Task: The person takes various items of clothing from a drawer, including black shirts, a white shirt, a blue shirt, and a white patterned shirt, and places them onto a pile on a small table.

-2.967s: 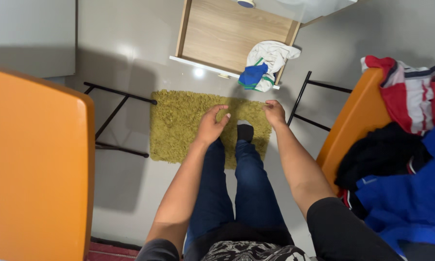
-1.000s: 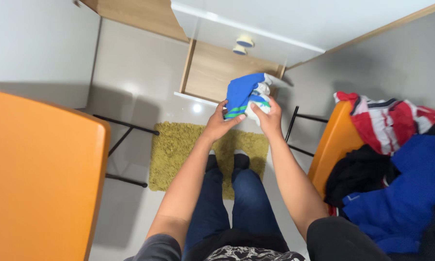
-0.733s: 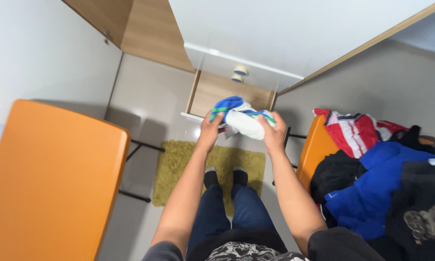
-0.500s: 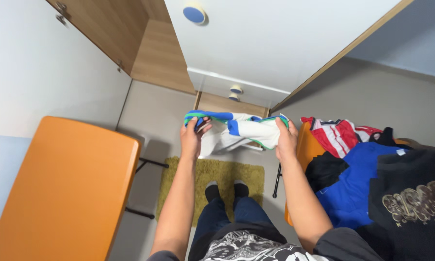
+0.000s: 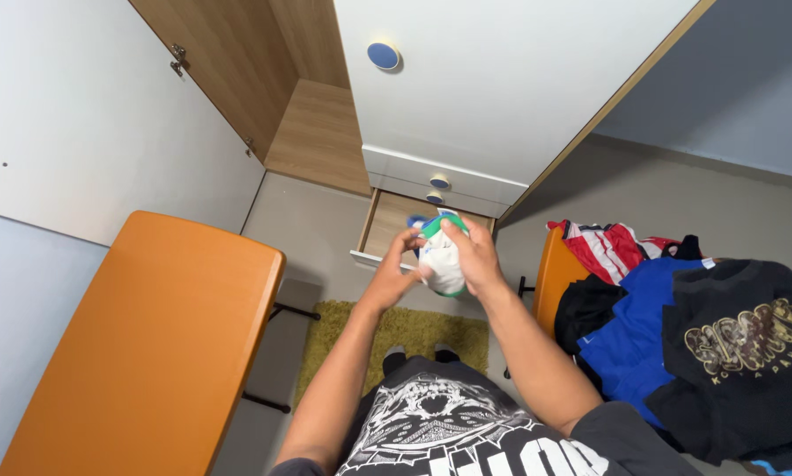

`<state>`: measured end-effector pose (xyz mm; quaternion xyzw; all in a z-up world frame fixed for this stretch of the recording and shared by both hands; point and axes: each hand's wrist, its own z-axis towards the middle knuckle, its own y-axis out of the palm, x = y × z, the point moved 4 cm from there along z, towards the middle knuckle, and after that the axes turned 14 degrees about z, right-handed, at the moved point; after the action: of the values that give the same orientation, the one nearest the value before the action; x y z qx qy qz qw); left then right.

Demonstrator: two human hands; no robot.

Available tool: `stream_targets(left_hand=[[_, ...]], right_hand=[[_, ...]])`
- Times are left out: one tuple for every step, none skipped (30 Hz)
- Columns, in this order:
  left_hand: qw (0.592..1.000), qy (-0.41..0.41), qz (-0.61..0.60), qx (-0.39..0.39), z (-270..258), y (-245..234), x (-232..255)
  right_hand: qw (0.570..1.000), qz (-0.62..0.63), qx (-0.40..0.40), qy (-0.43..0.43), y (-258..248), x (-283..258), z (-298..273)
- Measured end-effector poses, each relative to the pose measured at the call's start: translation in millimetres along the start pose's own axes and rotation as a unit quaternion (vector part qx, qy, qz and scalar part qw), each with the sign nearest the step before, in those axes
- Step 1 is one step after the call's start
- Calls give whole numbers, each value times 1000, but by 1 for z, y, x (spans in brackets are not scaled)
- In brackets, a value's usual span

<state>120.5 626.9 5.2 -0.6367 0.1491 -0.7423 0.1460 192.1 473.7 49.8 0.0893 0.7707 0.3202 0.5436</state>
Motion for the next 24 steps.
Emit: stream_targets(left_hand=[[992, -61, -109, 13, 1, -5, -8], [968, -122, -216, 27, 2, -9, -15], [968, -123, -216, 26, 2, -12, -18], [991, -110, -70, 19, 2, -16, -20], [992, -96, 76, 12, 1, -19, -23], [992, -97, 76, 12, 2, -18, -28], [997, -47, 57, -9, 7, -12, -31], [999, 2, 38, -30, 9, -8, -34], [999, 1, 37, -31, 8, -8, -40], [993, -86, -48, -59, 8, -6, -51], [973, -171, -130, -89, 7, -4, -59], [973, -170, -129, -92, 8, -6, -61], [968, -170, -178, -58, 7, -12, -63], [959, -170, -227, -23, 7, -18, -64], [959, -169, -225, -27, 9, -24, -62], [968, -150, -198, 16, 12, -35, -59], [975, -132, -172, 57, 12, -46, -52], [975, -132, -172, 52, 10, -55, -43], [986, -126, -111, 4, 9, -64, -31], [991, -120, -49, -43, 8, -71, -18], [991, -119, -50, -45, 5, -78, -6], [990, -89, 38, -99, 3, -79, 5], [979, -62, 124, -149, -3, -76, 11], [979, -64, 122, -149, -6, -73, 11]], right_hand=[[999, -39, -6, 18, 6, -4, 0], [999, -38, -5, 18, 9, -9, -2], [998, -36, -55, 9, 14, -16, -4], [994, -33, -105, -1, 19, -22, -7], [994, -33, -105, 0, 21, -28, -8], [990, -63, -122, -12, 24, -34, -10], [986, -93, -139, -25, 28, -39, -12], [986, -94, -139, -25, 31, -44, -12], [985, -122, -124, -17, 32, -49, -14], [983, -150, -108, -8, 33, -53, -17], [983, -149, -106, -10, 34, -59, -22], [978, -175, -106, -27, 33, -67, -27], [973, -201, -104, -44, 31, -73, -32], [974, -200, -100, -45, 28, -77, -37], [953, -282, -94, -56, 23, -80, -40], [925, -363, -88, -67, 17, -81, -42], [926, -362, -83, -67, 9, -80, -44], [921, -383, -49, -50, -2, -76, -43], [914, -404, -17, -33, -15, -72, -42], [914, -403, -13, -34, -24, -67, -40], [927, -371, -21, -49, -32, -63, -39], [938, -338, -29, -64, -38, -60, -39], [938, -339, -28, -61, -44, -56, -39], [943, -323, -31, -75, -48, -54, -40]])
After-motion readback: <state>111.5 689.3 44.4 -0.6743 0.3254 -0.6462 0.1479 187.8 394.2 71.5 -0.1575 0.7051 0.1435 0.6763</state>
